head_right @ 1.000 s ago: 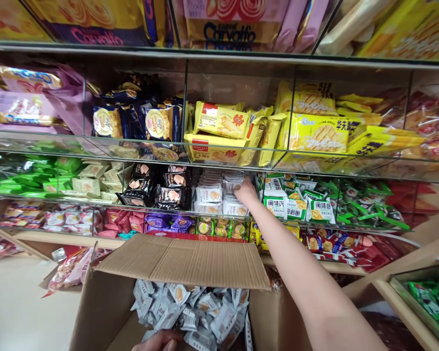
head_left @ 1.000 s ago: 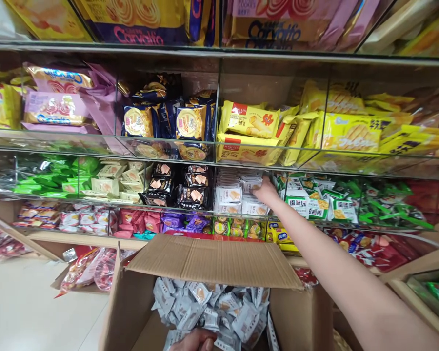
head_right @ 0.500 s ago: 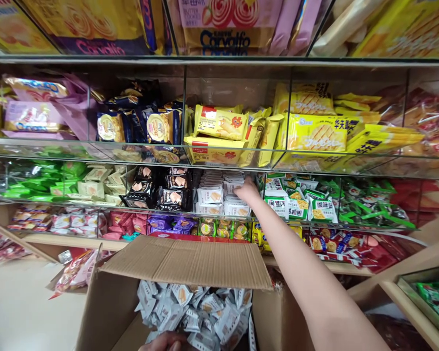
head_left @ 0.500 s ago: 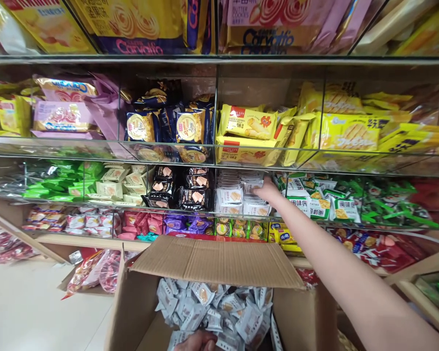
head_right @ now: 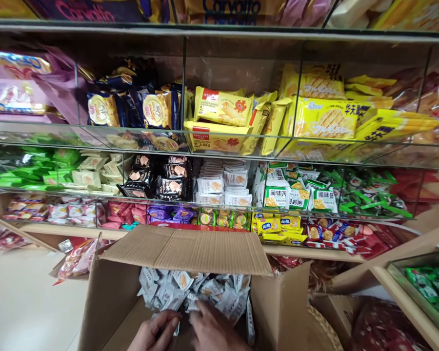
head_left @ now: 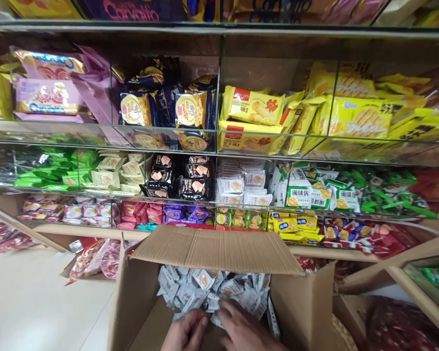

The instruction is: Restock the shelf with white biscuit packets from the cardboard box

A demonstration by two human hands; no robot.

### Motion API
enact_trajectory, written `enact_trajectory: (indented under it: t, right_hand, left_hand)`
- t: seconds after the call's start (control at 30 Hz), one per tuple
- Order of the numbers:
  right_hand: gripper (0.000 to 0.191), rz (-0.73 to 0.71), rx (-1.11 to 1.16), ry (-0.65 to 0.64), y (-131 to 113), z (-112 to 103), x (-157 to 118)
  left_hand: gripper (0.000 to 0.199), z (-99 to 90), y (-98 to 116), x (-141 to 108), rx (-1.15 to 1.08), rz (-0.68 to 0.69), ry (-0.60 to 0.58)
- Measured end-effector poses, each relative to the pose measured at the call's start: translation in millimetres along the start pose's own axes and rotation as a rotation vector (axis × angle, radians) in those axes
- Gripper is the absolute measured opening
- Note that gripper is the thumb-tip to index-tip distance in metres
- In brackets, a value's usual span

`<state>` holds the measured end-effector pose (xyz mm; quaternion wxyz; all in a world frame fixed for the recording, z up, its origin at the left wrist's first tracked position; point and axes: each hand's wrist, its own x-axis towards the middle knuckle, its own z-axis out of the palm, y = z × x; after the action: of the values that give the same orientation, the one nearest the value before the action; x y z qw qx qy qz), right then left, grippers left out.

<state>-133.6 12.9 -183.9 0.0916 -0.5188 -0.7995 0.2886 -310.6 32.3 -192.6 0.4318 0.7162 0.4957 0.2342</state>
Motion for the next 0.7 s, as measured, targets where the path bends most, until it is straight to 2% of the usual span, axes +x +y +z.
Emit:
enact_trajectory:
  t: [0.07, 0.1, 0.17, 0.23, 0.37, 0.5, 0.6, 0.7]
  right_hand:
    - [0.048, 0.217, 0.023, 0.080, 15, 34, 7]
    - [0.049, 0.281, 0.023, 0.101, 20, 46, 10]
    - [0.049, 0.322, 0.009, 0.079, 25, 61, 14]
    - [0.052, 0.312, -0.038, 0.057, 24, 65, 16]
    - [0.045, 0.284, -0.143, 0.105, 17, 53, 25]
    - [0.037, 0.318, -0.216, 0.134, 19, 39, 36]
    - [0.035, 0.338, -0.231, 0.164, 25, 32, 37]
    - [0.032, 0.343, -0.215, 0.202, 29, 20, 25]
  left_hand:
    - [0.035, 6.8, 1, 1, -0.042, -0.001, 0.042]
    - [0.035, 10.2, 1, 1, -0.062, -0.002, 0.056]
    - [0.036, 14.5, -1, -1, -0.089, -0.013, 0.046]
    - [0.036, 14.2, -1, -3, -0.091, -0.033, 0.008]
    - [0.034, 4.9, 4, -6, -0.016, -0.069, -0.049]
    - [0.033, -3.3, 9, -5, 0.018, -0.098, -0.044]
    - [0.032, -8.1, 9, -4, 0.025, -0.110, -0.004]
    - [0.026, -13.1, 8, -1, 0.020, -0.089, 0.098]
